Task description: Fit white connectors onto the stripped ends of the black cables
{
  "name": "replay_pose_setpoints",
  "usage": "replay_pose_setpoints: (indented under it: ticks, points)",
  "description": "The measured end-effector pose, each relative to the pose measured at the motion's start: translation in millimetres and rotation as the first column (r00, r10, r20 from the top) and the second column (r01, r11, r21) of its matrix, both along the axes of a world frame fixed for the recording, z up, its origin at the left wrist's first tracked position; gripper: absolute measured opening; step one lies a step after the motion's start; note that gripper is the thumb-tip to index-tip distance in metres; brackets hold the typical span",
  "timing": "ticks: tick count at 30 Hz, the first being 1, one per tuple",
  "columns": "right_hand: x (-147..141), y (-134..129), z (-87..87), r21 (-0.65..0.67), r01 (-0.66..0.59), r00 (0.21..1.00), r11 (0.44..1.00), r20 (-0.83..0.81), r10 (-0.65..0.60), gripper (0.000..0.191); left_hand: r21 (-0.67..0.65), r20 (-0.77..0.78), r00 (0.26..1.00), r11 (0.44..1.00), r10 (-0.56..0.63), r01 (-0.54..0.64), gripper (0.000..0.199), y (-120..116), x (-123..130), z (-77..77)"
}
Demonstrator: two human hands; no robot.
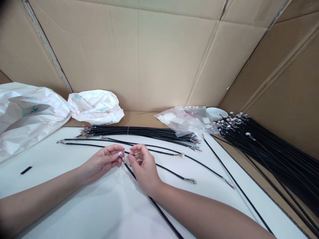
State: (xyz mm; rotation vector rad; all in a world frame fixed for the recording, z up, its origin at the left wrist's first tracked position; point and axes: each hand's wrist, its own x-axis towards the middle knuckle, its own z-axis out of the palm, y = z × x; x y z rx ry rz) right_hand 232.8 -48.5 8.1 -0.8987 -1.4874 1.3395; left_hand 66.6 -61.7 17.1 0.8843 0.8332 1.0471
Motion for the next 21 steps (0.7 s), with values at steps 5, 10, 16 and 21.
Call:
replay_pose_setpoints:
  ticks: [5, 10, 16, 21]
  points:
    - [0.7, 0.4, -1.2, -0.008, -0.006, 1.000, 1.000, -0.002, 0.006, 0.018, -0.010, 0.007, 1.000, 1.000, 0.002, -0.002, 0.019, -0.1, -0.8, 0.7]
    - [0.8, 1.9, -2.7, -0.025, -0.014, 1.000, 1.000, -0.001, 0.014, 0.018, -0.011, 0.009, 1.000, 1.000, 0.009, -0.009, 0.021, 0.9, -1.6, -0.9]
    - [-0.2, -0.8, 8.1, -0.250, -0.145, 0.989, 0.957, -0.001, 0.150, 0.038, -0.015, 0.029, 0.994, 0.995, 0.104, -0.103, 0.019, 2.2, -3.1, -0.4]
    - [15.4, 2.1, 42.9, -0.463, -0.477, 0.776, 0.747, 0.178, 0.606, 0.024, 0.028, 0.018, 0.937, 0.937, 0.348, -0.348, 0.017, 12.4, -13.2, 9.2]
